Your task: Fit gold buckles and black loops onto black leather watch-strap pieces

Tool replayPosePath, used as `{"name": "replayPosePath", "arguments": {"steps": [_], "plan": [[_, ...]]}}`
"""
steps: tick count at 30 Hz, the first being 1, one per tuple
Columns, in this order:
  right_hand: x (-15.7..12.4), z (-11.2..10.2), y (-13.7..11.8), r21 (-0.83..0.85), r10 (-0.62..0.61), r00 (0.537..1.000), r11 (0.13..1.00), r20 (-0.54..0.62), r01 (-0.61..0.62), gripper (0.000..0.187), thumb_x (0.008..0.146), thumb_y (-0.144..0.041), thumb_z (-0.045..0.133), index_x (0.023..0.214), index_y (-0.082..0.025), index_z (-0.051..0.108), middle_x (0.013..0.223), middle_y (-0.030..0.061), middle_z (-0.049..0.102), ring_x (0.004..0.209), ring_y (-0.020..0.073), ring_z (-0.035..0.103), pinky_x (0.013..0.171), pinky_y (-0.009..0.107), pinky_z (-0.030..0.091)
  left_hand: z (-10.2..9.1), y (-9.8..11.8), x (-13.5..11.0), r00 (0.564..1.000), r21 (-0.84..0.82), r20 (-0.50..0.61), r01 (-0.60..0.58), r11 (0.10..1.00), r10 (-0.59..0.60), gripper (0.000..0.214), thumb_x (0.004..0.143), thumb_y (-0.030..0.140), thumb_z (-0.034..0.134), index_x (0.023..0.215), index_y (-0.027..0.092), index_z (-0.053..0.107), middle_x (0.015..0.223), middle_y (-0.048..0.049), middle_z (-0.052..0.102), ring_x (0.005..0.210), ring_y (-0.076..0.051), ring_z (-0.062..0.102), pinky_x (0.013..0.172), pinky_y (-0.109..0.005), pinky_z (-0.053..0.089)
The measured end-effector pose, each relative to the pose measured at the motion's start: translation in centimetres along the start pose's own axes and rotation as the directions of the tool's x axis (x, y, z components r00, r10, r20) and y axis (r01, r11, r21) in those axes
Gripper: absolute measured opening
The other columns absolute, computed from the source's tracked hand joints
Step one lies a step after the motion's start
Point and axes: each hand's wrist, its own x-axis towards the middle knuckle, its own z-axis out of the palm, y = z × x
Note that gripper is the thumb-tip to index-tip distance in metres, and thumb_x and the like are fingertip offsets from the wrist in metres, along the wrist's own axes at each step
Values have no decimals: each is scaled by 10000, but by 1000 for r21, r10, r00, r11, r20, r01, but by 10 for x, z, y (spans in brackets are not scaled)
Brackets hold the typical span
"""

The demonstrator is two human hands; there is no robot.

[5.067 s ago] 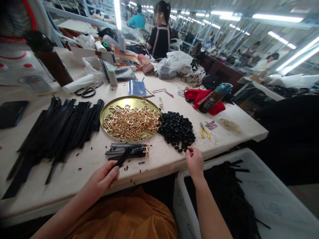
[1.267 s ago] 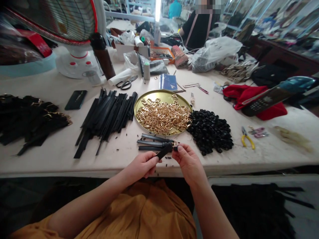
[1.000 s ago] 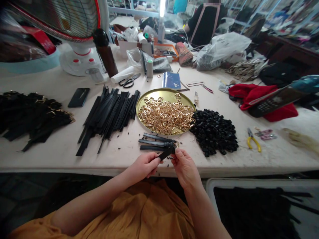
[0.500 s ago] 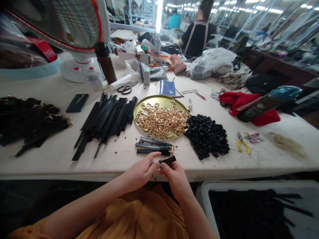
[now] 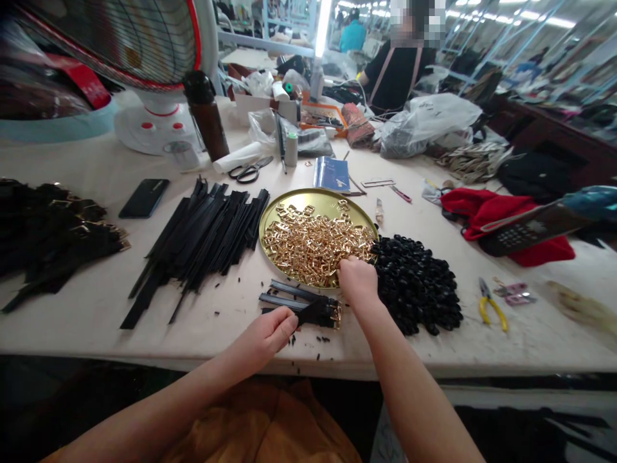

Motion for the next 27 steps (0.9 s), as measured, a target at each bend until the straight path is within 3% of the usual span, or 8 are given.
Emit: {"name": "replayPosePath", "arguments": {"steps": [6, 9, 11, 13, 14, 17, 23, 27], "plan": [[12, -1, 2, 16, -13, 999, 1000, 34, 12, 129, 747, -190, 525, 659, -165, 616, 734, 89, 626, 684, 193, 563, 595, 294, 356, -5, -5, 0, 999, -78, -27, 26, 997, -29, 325, 866, 425, 338, 706, 168, 455, 558, 39, 414, 527, -94, 383, 492, -205, 284], [-8, -15, 6, 412, 61, 997, 909, 38, -72, 169, 768, -316, 529, 690, -183, 597, 666, 27, 581, 620, 155, 514, 577, 279, 365, -4, -5, 2, 996, -180, -89, -11, 984, -5, 318, 861, 435, 355, 758, 158, 475, 579, 39, 426, 534, -86, 383, 499, -199, 299], [-30, -24, 0, 821, 76, 982, 540, 171, -185, 223, 751, -407, 555, 700, -192, 581, 621, -8, 534, 567, 128, 472, 555, 265, 374, -4, -2, 5, 990, -224, -138, -43, 974, 13, 295, 838, 427, 414, 824, 147, 508, 627, 31, 455, 568, -84, 399, 528, -196, 321], [-55, -30, -12, 941, -16, 944, 88, 331, -328, 238, 709, -432, 608, 695, -196, 582, 644, -17, 525, 562, 110, 460, 553, 255, 391, -4, 2, 8, 988, -239, -156, -54, 970, 17, 288, 799, 412, 485, 869, 138, 537, 656, 27, 469, 587, -81, 406, 546, -195, 331], [-68, -32, -19, 918, -61, 920, -71, 387, -390, 232, 693, -425, 631, 699, -196, 592, 665, -15, 530, 567, 104, 462, 553, 249, 400, -3, 5, 8, 989, -248, -145, -50, 968, 14, 296, 782, 413, 506, 873, 134, 546, 647, 29, 464, 578, -78, 402, 541, -194, 329], [-99, -28, -39, 800, -153, 858, -312, 491, -513, 216, 654, -390, 683, 731, -198, 625, 678, -13, 546, 557, 93, 468, 552, 243, 422, 2, 12, 6, 997, -301, -74, -10, 953, -12, 324, 744, 444, 526, 822, 130, 540, 556, 56, 405, 499, -61, 356, 483, -186, 293], [-129, -18, -55, 736, -222, 829, -384, 513, -558, 208, 691, -382, 660, 807, -211, 633, 717, -8, 563, 597, 101, 489, 595, 244, 439, 9, 18, -10, 991, -427, 43, 135, 894, -129, 245, 714, 395, 518, 705, 157, 456, 480, 89, 310, 400, -34, 242, 389, -179, 188], [-137, -21, -62, 889, -51, 915, -221, 401, -402, 247, 629, -319, 728, 805, -212, 592, 779, -11, 571, 656, 103, 491, 621, 221, 416, 11, 15, -15, 988, -336, -98, 76, 939, -116, 223, 720, 370, 503, 671, 157, 456, 511, 69, 358, 449, -51, 301, 429, -183, 253]]}}
